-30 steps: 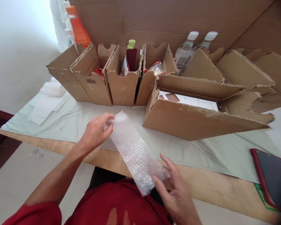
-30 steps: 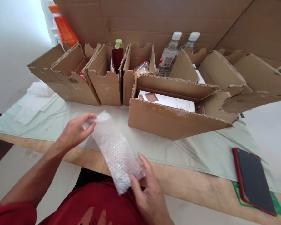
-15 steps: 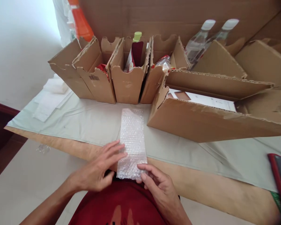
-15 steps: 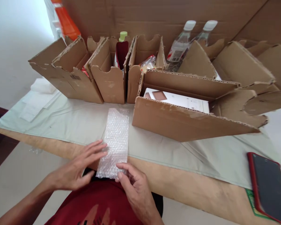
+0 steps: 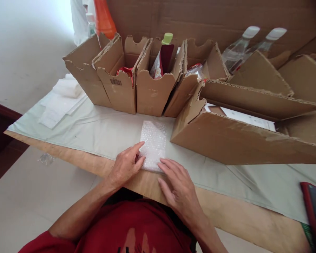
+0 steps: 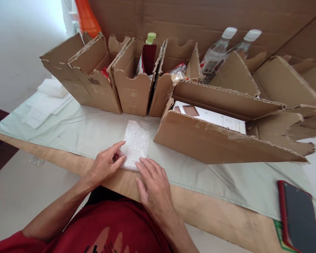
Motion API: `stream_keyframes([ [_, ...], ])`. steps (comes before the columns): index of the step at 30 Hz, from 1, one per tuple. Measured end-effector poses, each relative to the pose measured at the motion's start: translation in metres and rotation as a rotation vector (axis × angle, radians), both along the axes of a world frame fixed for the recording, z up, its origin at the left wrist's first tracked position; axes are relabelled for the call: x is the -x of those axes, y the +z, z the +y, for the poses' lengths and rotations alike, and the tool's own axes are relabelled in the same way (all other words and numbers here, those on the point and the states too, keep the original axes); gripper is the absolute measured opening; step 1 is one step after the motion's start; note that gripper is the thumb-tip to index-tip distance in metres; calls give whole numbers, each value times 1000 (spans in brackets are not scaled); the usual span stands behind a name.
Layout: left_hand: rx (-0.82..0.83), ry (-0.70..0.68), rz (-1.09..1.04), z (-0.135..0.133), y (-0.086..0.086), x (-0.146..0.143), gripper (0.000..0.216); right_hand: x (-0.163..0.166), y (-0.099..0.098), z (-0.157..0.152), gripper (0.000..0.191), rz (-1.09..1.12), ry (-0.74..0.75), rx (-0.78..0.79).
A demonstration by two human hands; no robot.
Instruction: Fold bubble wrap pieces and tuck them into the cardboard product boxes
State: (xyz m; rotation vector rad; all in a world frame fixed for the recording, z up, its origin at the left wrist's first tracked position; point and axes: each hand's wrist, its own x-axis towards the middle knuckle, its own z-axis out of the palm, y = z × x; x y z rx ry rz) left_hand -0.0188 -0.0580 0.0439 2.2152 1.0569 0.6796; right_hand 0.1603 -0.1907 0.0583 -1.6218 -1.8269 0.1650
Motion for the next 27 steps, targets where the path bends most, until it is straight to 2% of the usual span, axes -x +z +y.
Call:
stream_keyframes([
  [4, -157, 16, -2, -9, 1, 6, 45, -1, -8, 21, 26, -231, 48, 28],
  [8, -289, -123, -35, -25, 15, 19, 43, 0, -1, 23, 25, -206, 43, -19],
  [11, -278, -210, -59, -31, 21, 25, 33, -1, 9, 21, 23, -90, 84, 51],
  [14, -251, -146, -73, -27, 17, 22, 27, -2, 13, 24, 21, -47, 62, 61],
  [18, -250, -45, 18, -16, 8, 12, 27, 0, 10, 22, 21, -157, -96, -109],
  [22, -288, 12, 2, -15, 5, 9, 32, 1, 3, 17, 19, -218, -1, -76],
  [24, -299, -16, -13, -20, 8, 12, 33, 1, -1, 18, 19, -231, 35, -50],
  [27, -295, -135, -40, -28, 14, 19, 33, -1, -3, 21, 20, -154, 33, -51],
])
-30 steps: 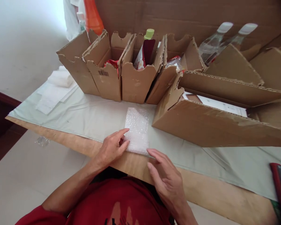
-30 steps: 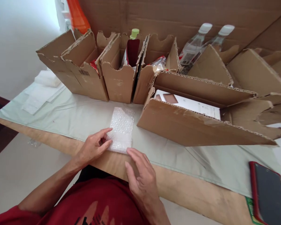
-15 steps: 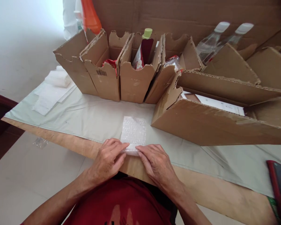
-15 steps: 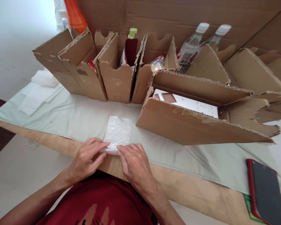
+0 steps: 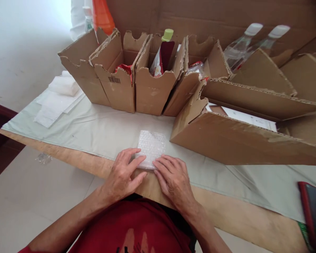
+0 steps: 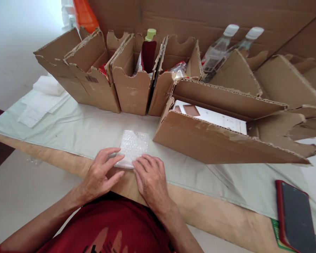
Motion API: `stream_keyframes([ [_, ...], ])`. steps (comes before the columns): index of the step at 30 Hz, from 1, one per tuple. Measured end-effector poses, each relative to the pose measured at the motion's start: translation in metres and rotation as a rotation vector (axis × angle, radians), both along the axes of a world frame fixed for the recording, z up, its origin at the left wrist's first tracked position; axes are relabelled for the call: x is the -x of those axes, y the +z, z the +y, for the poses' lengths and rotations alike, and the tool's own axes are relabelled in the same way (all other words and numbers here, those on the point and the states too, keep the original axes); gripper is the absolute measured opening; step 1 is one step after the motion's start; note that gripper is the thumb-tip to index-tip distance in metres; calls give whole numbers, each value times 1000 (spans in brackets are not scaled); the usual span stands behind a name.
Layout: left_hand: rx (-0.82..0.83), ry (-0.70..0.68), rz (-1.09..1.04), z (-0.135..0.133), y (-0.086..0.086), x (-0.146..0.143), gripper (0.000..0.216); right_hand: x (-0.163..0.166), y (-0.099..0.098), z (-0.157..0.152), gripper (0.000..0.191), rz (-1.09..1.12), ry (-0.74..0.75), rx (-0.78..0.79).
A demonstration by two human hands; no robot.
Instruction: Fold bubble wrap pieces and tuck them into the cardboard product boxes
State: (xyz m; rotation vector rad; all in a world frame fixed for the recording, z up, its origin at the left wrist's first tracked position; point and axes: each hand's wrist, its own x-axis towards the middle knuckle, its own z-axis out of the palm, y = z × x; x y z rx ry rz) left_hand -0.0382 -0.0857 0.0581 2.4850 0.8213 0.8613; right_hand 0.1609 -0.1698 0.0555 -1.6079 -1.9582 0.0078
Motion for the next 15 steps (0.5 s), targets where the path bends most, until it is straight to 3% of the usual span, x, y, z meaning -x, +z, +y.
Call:
stream_keyframes([
  [3, 77, -95, -39, 0, 3, 4, 33, -3, 3, 0, 19, 136, 20, 73],
  [5, 137, -88, -47, 6, 1, 1, 33, -3, 5, -1, 22, 156, -15, 82],
  [9, 82, 20, 26, 26, -7, -12, 29, -1, 6, -1, 26, 23, -119, -1],
  [12, 37, 100, 41, 34, -10, -18, 27, 1, 5, 7, 24, -75, -63, 48],
  [15, 129, 178, -82, 27, -6, -11, 30, -2, 2, 17, 22, -79, -57, 75],
])
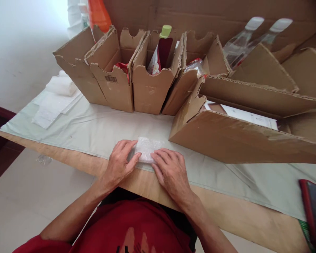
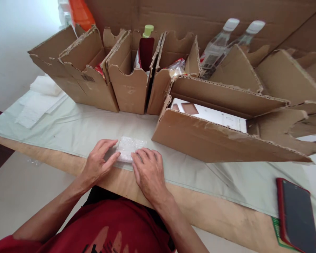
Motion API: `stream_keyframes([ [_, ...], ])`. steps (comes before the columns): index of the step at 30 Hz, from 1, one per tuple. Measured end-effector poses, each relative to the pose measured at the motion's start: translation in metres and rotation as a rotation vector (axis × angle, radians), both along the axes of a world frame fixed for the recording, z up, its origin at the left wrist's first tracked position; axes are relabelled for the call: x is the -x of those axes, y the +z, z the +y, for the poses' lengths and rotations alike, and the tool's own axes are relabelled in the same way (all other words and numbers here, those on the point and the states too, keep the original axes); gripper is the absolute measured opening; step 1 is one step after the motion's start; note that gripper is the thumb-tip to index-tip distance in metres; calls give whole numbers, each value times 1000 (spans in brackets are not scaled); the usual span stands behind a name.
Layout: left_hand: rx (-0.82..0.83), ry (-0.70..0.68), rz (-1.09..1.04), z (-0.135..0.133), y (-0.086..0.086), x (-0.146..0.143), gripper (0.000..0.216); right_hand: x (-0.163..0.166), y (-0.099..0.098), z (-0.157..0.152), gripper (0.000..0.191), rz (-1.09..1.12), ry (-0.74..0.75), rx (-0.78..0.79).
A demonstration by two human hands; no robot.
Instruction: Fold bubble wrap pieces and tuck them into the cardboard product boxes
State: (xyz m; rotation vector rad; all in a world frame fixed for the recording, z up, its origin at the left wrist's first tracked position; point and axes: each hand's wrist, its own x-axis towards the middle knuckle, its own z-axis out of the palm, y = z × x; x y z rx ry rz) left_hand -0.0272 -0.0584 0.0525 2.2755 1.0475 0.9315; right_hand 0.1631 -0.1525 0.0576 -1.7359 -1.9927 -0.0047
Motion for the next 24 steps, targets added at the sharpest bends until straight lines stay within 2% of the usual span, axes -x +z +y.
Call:
stream_keyframes([
  [2, 178, 67, -131, -11, 5, 7, 33, -3, -1, 4, 20, 89, -43, -40],
  [4, 454, 86, -253, -23, 10, 12, 37, -3, 0, 4, 18, 235, -100, -64],
  [7, 831, -40, -393, -37, 17, 6, 41, 3, 5, -4, 18, 466, -136, 17],
  [9, 926, -133, -453, -41, 21, -4, 39, 8, 7, -13, 18, 571, -110, 93],
  [13, 863, -125, -438, -43, 27, -15, 29, 6, 11, -30, 17, 593, -106, 80],
  [15, 781, -131, -357, -44, 29, -15, 25, -1, 18, -38, 31, 600, -120, 85],
  [18, 626, -244, -203, -48, 31, -14, 24, -12, 33, -48, 61, 651, -72, 200],
  [19, 574, -285, -165, -50, 31, -15, 23, -13, 39, -50, 61, 658, -49, 238],
  [21, 506, -323, -125, -55, 30, -18, 21, -15, 49, -52, 44, 644, -32, 283],
  [24, 519, -336, -130, -57, 25, -22, 22, -21, 62, -56, 19, 573, -51, 302],
])
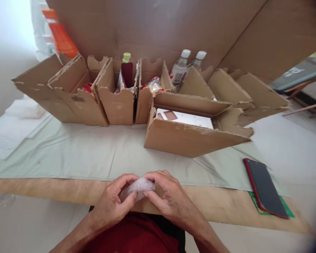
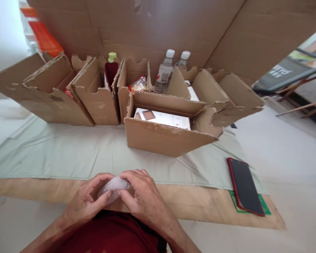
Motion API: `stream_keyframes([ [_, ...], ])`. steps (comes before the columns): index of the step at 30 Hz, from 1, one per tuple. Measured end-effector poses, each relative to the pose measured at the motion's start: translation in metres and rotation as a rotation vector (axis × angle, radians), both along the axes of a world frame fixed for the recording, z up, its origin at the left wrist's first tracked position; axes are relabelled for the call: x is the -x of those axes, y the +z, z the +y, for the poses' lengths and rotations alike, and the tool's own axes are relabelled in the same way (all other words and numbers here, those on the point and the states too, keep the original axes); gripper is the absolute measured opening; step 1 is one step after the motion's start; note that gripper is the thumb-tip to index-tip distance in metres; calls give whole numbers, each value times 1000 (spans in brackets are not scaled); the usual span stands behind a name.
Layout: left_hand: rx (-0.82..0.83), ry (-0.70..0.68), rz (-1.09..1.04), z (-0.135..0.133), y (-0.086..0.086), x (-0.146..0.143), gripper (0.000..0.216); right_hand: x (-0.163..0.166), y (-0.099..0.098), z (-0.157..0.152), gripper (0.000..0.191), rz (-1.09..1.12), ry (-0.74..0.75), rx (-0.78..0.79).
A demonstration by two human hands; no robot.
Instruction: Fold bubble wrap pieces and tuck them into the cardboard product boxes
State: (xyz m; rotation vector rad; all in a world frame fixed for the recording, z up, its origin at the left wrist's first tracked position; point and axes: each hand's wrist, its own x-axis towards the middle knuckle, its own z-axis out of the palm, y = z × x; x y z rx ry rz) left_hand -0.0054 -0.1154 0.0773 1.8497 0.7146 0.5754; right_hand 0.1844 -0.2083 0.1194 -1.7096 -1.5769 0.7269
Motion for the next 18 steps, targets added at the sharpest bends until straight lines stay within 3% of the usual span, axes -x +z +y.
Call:
stream_keyframes([
  [5, 144, -30, -77, 17, -16, -3, 39, -40, 41, -26, 16, 9, -76, -100],
  [9, 191, 57, -60, 28, -26, -8, 33, -98, 90, -32, 40, 53, -487, -379],
  [12, 162, 61, -38, 28, -28, -12, 31, -144, 111, -15, 50, 11, -705, -556],
  [14, 127, 60, -46, 27, -28, -12, 28, -166, 116, -2, 43, -156, -749, -495],
  [18, 58, 46, -70, 24, -29, -13, 23, -179, 120, 11, 33, -885, -916, -96],
])
